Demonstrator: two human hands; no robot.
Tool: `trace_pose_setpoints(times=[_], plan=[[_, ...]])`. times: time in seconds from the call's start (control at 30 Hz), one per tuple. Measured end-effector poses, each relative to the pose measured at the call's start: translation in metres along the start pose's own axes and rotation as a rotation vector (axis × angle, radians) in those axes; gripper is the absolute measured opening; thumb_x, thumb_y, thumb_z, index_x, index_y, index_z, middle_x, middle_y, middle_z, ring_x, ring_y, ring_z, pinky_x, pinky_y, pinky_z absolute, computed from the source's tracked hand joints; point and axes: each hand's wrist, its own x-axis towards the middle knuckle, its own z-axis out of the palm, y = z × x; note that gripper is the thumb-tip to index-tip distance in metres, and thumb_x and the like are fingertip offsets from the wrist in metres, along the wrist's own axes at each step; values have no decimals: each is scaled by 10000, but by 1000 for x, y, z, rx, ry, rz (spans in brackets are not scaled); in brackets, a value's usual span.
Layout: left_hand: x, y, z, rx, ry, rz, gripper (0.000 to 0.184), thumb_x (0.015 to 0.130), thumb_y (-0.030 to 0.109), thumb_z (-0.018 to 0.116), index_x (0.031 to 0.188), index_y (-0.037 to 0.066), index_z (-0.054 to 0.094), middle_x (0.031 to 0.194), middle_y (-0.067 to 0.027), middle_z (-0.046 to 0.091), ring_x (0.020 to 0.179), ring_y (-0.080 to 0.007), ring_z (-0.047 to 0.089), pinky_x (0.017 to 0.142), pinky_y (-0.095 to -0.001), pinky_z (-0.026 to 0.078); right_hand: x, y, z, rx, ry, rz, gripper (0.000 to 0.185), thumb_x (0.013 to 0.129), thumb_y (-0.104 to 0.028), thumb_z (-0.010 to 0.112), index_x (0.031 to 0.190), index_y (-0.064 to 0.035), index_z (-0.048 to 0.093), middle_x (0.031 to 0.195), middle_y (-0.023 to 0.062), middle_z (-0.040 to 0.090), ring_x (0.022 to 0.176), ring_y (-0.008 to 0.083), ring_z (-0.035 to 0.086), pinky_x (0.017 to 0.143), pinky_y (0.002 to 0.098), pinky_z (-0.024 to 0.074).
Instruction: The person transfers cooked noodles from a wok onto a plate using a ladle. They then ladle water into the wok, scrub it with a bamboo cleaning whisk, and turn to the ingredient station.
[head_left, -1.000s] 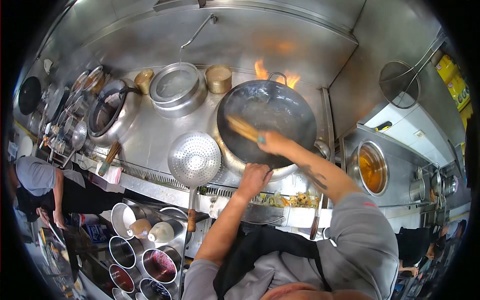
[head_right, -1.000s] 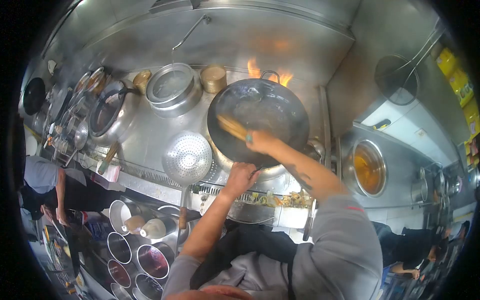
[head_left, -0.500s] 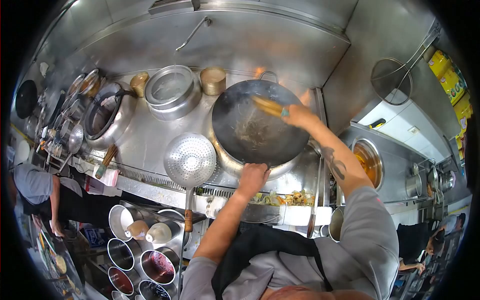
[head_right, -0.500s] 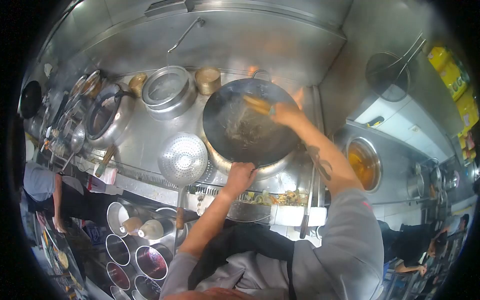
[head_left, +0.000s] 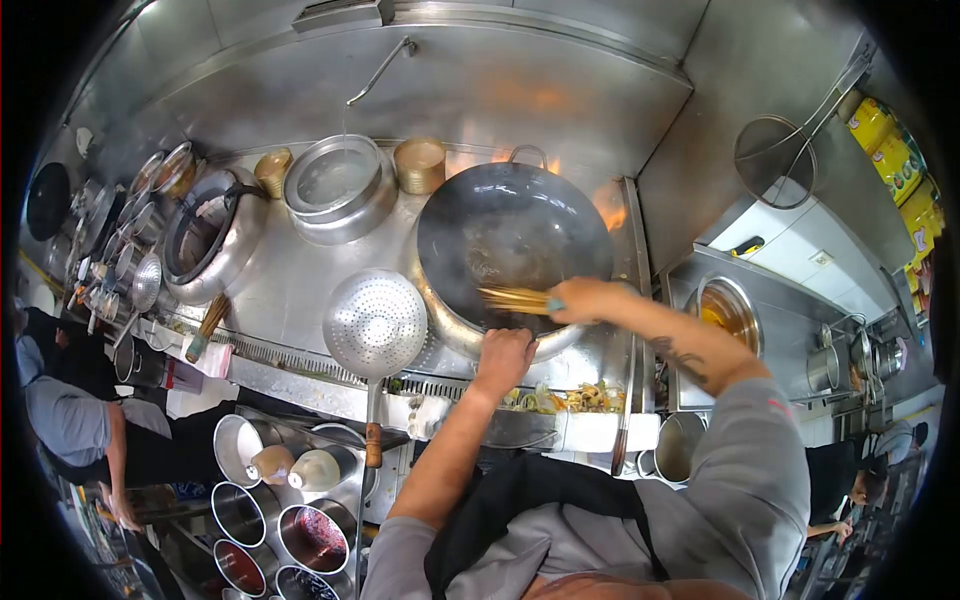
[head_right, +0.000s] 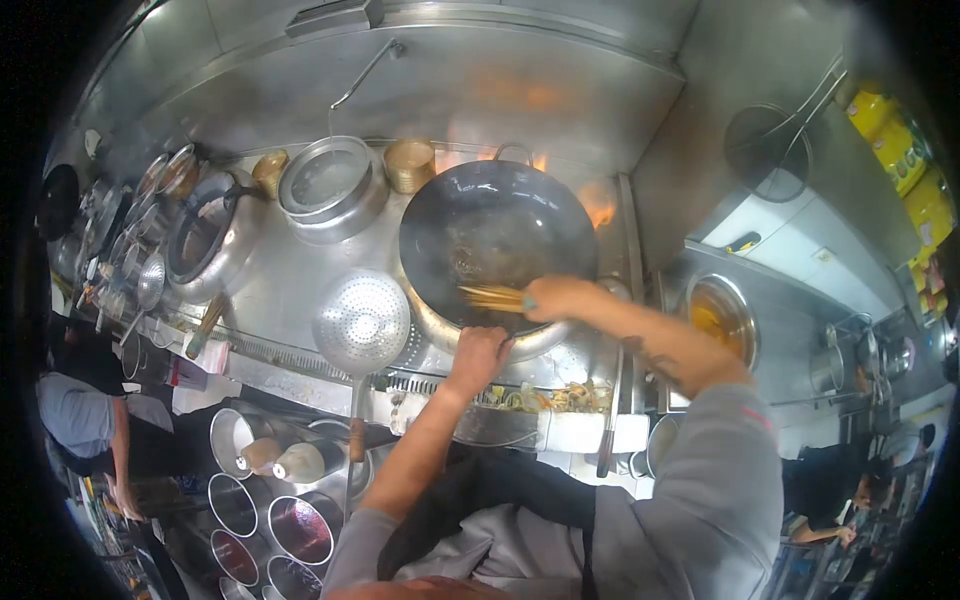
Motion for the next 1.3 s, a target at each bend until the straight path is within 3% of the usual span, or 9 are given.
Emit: trace_pose_setpoints(times=[0.17,0.4,0.53,0.67,0.87,1.03,1.13,1.2,1.3], plan=[[0,4,-3,0,-7,1,166,795,162,684,726,61,571,698,-126,614,717,-333,599,701,-458,420,29,58,-33,-262,64,379,388,765,-294,654,1066,-50,668,946,194,699,888,344,681,820,440,530],[-1,1,1,2,25,27,185,800,178,686,717,67,562,687,-124,603,704,-334,591,687,-460,416,-11,68,-32,-120,91,371,389,777,-286,633,1085,-50,660,972,205,691,946,355,668,850,456,519],[3,1,-4,-3,28,34,180,808,183,682,732,62,573,689,-119,605,701,-333,588,687,-460,413,39,95,-4,-397,255,498,416,795,-346,640,1149,-127,651,1046,130,695,997,322,658,875,452,506],[-2,3,-3,-14,-2,17,176,809,171,677,724,65,565,697,-115,614,701,-323,592,700,-444,410,12,95,-16,-218,298,432,373,815,-378,634,1134,-187,656,1089,121,682,1020,317,651,876,464,504],[1,2,-6,-30,-1,29,160,806,158,673,731,63,569,691,-114,616,693,-319,591,711,-437,410,121,48,-26,110,612,185,370,796,-355,649,1077,-115,665,842,182,693,832,381,671,761,466,534],[-3,5,-2,46,-59,6,165,777,148,695,871,37,616,876,-150,612,861,-332,573,776,-456,417,78,-38,24,191,365,-50,321,788,-318,643,992,-72,672,920,217,681,843,403,658,774,463,524],[-11,26,-17,165,-71,30,309,773,150,690,1041,19,609,1060,-170,575,1015,-337,528,893,-465,405,14,4,11,52,61,-92,349,788,-338,661,1028,-84,673,936,208,687,857,390,668,776,468,525],[-16,37,-25,167,-54,45,418,790,178,677,1161,10,583,1148,-162,537,1110,-330,491,984,-467,385,2,26,-29,-51,-77,93,344,781,-330,662,987,-56,688,913,208,692,858,378,676,790,459,529],[-17,46,-25,185,-12,51,457,773,145,683,1174,-38,564,1101,-183,540,1057,-352,503,1003,-478,370,60,72,-14,-119,169,357,300,779,-279,642,977,-66,714,925,201,699,865,325,692,743,434,534]])
